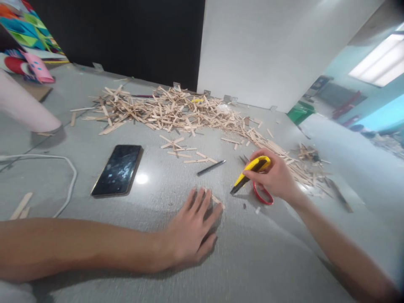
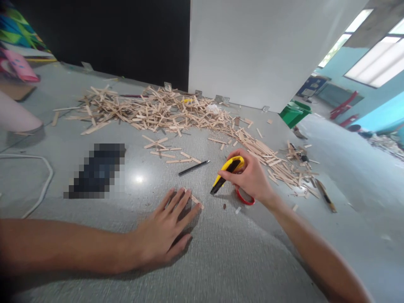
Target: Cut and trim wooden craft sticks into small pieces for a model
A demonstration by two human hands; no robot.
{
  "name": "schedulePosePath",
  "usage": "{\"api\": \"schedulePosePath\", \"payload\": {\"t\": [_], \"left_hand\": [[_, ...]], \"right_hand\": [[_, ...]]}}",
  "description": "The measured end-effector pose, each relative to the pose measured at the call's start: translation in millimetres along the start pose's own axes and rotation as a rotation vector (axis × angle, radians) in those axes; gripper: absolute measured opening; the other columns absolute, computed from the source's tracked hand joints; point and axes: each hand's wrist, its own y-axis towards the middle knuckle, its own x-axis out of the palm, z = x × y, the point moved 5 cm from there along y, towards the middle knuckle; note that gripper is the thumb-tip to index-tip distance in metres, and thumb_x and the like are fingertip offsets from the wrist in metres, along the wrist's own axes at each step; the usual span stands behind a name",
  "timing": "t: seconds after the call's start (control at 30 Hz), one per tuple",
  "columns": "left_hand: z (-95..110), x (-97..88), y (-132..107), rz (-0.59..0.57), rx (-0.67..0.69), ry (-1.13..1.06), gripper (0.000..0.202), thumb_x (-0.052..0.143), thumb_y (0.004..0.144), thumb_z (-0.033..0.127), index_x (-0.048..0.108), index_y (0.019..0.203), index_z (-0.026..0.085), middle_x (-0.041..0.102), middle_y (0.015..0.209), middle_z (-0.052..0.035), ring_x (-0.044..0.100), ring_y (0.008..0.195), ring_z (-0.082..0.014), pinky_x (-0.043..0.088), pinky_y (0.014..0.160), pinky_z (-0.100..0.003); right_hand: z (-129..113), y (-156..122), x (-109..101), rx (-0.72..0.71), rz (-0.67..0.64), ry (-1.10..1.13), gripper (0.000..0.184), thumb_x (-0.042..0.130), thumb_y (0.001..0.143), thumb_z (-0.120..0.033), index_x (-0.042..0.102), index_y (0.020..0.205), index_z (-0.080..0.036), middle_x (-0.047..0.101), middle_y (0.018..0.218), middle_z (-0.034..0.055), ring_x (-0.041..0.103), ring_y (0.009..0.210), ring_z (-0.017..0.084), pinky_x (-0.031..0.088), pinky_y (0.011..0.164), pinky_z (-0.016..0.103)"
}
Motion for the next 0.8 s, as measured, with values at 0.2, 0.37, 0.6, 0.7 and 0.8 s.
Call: {"api": "schedulePosePath", "payload": {"t": [0.2, 0.37, 0.6, 0.7, 0.8], "left_hand": [[1.0, -1.3, -0.1, 0.0, 0.017, -0.018, 0.073, 0.052, 0.102, 0.039, 0.03, 0.167, 0.015, 0.029, 0.169, -0.0324, 0.022, 0.158, -0.0546, 0.021, 0.124, -0.072], [0.1, -0.6, -0.7, 0.041, 0.03, -0.059, 0.072, 0.055, 0.1, 0.035, 0.033, 0.165, 0.015, 0.027, 0.171, -0.0291, 0.021, 0.159, -0.0526, 0.02, 0.125, -0.072], [-1.3, 0.5, 0.1, 0.061, 0.054, -0.07, 0.071, 0.055, 0.101, 0.036, 0.032, 0.165, 0.015, 0.029, 0.171, -0.0273, 0.024, 0.159, -0.0502, 0.018, 0.128, -0.069], [-1.1, 1.1, -1.1, 0.053, 0.063, -0.072, 0.072, 0.056, 0.102, 0.039, 0.03, 0.166, 0.018, 0.027, 0.172, -0.0261, 0.023, 0.16, -0.0506, 0.017, 0.128, -0.07], [-1.7, 0.5, -1.9, 0.033, 0.067, -0.072, 0.073, 0.051, 0.106, 0.05, 0.028, 0.167, 0.017, 0.026, 0.172, -0.0276, 0.02, 0.16, -0.052, 0.017, 0.127, -0.071]], "right_hand": [[16.8, -11.5, 32.5, -0.051, -0.192, -0.094, 0.024, 0.08, 0.088, -0.045, 0.072, 0.086, -0.023, 0.073, 0.082, 0.0016, 0.069, 0.073, 0.019, 0.057, 0.067, 0.031], [26.3, -30.5, 56.3, -0.114, -0.22, -0.122, 0.026, 0.069, 0.096, -0.046, 0.067, 0.081, -0.024, 0.07, 0.072, 0.001, 0.067, 0.066, 0.02, 0.057, 0.063, 0.032], [20.1, -48.0, 69.8, -0.174, -0.07, -0.19, 0.018, 0.069, 0.099, -0.038, 0.072, 0.088, -0.024, 0.077, 0.078, 0.0013, 0.071, 0.068, 0.018, 0.057, 0.071, 0.031], [22.5, -47.4, 74.0, -0.129, -0.115, -0.145, 0.015, 0.068, 0.1, -0.037, 0.072, 0.095, -0.024, 0.077, 0.075, 0.0004, 0.071, 0.064, 0.018, 0.056, 0.066, 0.03], [25.6, -46.5, 75.7, -0.098, -0.152, -0.071, 0.012, 0.067, 0.1, -0.035, 0.073, 0.101, -0.024, 0.077, 0.075, 0.0001, 0.072, 0.063, 0.017, 0.056, 0.063, 0.029]]}}
